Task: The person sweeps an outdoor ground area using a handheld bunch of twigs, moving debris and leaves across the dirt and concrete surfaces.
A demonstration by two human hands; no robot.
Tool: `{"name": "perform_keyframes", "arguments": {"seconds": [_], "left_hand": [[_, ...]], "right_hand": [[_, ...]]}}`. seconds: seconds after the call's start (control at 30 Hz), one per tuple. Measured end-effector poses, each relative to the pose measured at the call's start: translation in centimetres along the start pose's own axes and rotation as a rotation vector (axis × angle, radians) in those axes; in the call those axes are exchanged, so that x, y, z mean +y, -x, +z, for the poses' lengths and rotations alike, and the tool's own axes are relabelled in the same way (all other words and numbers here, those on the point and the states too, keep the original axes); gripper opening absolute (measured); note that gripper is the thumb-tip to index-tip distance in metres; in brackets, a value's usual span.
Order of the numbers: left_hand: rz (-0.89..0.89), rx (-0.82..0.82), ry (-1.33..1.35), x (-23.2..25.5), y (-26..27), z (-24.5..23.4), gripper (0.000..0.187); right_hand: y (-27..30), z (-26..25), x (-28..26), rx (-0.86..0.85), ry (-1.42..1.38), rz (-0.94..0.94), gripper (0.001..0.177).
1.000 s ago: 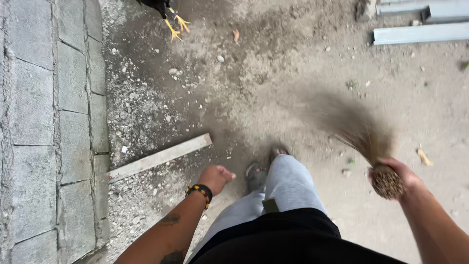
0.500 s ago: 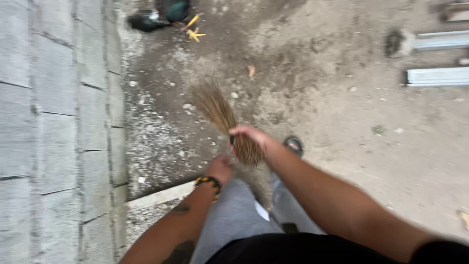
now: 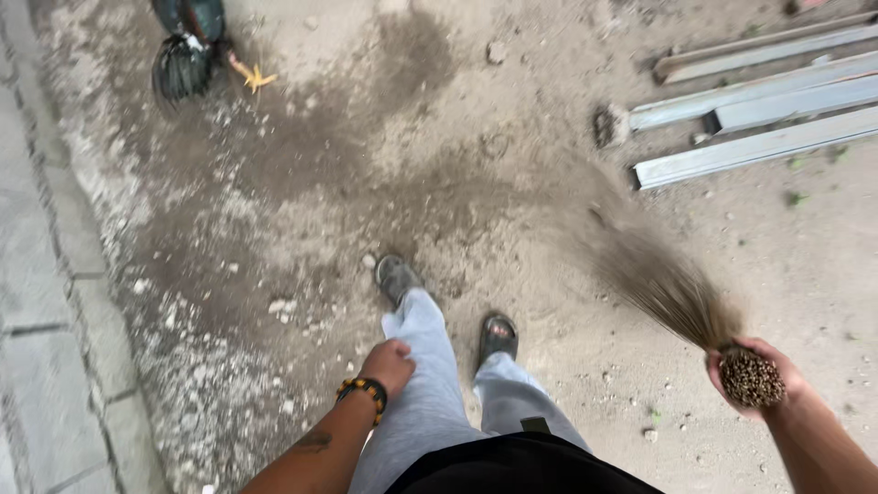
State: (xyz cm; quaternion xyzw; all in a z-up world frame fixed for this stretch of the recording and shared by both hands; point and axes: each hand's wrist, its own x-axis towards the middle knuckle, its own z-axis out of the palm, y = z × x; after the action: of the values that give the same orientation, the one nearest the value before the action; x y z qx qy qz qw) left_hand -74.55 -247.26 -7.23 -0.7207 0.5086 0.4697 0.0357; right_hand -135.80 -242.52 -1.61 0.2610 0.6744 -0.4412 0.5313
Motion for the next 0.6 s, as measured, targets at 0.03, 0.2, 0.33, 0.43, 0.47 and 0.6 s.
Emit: {"name": "perform_keyframes", "arguments": {"seconds": [0.03,0.2,0.33,0.43,0.47,0.6], "left_hand": [[0.023,-0.005,-0.003,-0.1,-1.2,-1.9,0.036],[-0.173,-0.045,0.156,-2.5,-5.6,-11.6,0.036],[-0.235,0.051,0.567,-5.7,-8.0,-18.0,0.035],[-0.288,0.089,0.365,-7.0,-9.2,-22.2,0.031],[-0.317,0.079,0.332,-7.3,-9.8,-23.6,0.030],[-0.282,0.093,0.372,-6.9,-11.7,-27.1,0.027]], "right_hand": [[-0.1,0.0,-0.6,0.046,0.113,-0.083,0.022],[1.8,10.9,5.8,0.005,0.639,0.013,0.053],[9.9,27.7,17.7,-0.809,0.655,0.028,0.048],[15.8,43.3,25.8,-0.757,0.842,0.448,0.039],[17.1,47.8,27.8,-0.967,0.823,0.466,0.049],[15.8,59.6,28.6,-0.696,0.694,0.454,0.045]]}}
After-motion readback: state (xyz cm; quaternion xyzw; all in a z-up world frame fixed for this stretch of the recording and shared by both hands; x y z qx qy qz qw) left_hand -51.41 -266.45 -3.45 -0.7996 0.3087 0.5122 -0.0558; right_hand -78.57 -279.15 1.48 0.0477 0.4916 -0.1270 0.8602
